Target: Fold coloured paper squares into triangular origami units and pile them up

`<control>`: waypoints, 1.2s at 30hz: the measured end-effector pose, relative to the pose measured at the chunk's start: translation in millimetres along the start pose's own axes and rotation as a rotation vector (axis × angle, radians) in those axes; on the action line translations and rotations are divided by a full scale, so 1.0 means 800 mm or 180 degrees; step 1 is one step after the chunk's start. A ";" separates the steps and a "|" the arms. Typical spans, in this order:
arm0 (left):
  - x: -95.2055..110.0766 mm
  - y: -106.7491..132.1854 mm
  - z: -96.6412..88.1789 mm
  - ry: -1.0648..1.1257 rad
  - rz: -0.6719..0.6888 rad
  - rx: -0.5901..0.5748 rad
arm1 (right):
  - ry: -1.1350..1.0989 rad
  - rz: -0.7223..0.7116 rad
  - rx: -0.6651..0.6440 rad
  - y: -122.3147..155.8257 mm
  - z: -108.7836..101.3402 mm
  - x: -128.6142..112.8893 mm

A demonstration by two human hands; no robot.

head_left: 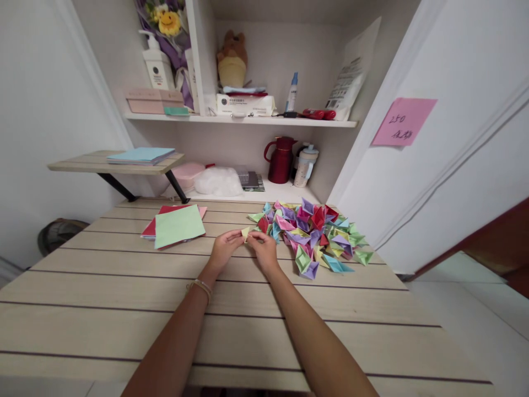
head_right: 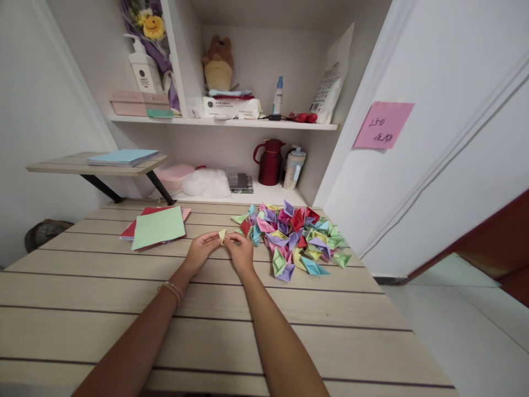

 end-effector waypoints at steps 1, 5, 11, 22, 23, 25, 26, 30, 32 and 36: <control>0.001 0.000 0.000 -0.0007 0.0009 -0.0001 | 0.0053 -0.0049 -0.0043 0.001 0.002 -0.001; 0.000 -0.002 -0.004 -0.0084 0.0029 0.0108 | 0.0335 -0.0311 -0.0096 0.003 0.004 -0.007; 0.004 -0.005 -0.013 -0.0311 0.0213 0.0288 | 0.0728 -0.0668 -0.0192 0.008 0.009 -0.022; 0.008 -0.005 -0.025 0.0074 0.0144 0.0494 | 0.1032 -0.0214 -0.0698 0.023 0.032 -0.007; 0.008 -0.004 -0.022 0.0107 0.0109 0.0436 | 0.1144 -0.0269 -0.0793 0.025 0.035 -0.009; 0.007 -0.003 -0.016 0.0139 0.0038 0.0329 | 0.1298 -0.0409 -0.0955 0.028 0.040 -0.016; 0.006 -0.002 -0.014 0.0151 0.0012 0.0294 | 0.1349 -0.0484 -0.0986 0.029 0.041 -0.019; 0.007 -0.002 -0.013 0.0192 0.0006 0.0265 | 0.1499 -0.0688 -0.0840 0.026 0.037 -0.028; 0.006 -0.003 -0.014 0.0219 -0.0009 0.0279 | 0.1489 -0.0648 -0.0803 0.026 0.036 -0.027; 0.004 -0.005 -0.022 0.0278 -0.0040 0.0431 | 0.1128 -0.0392 -0.0846 0.027 0.037 -0.018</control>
Point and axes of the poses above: each hand's wrist, its own y-axis away from the middle knuckle, its own z-axis out of the palm, x = y × z, the point moved 10 cm from there along -y, towards the middle knuckle, and after that the axes turned 7 degrees about x, right-handed, at the moved point
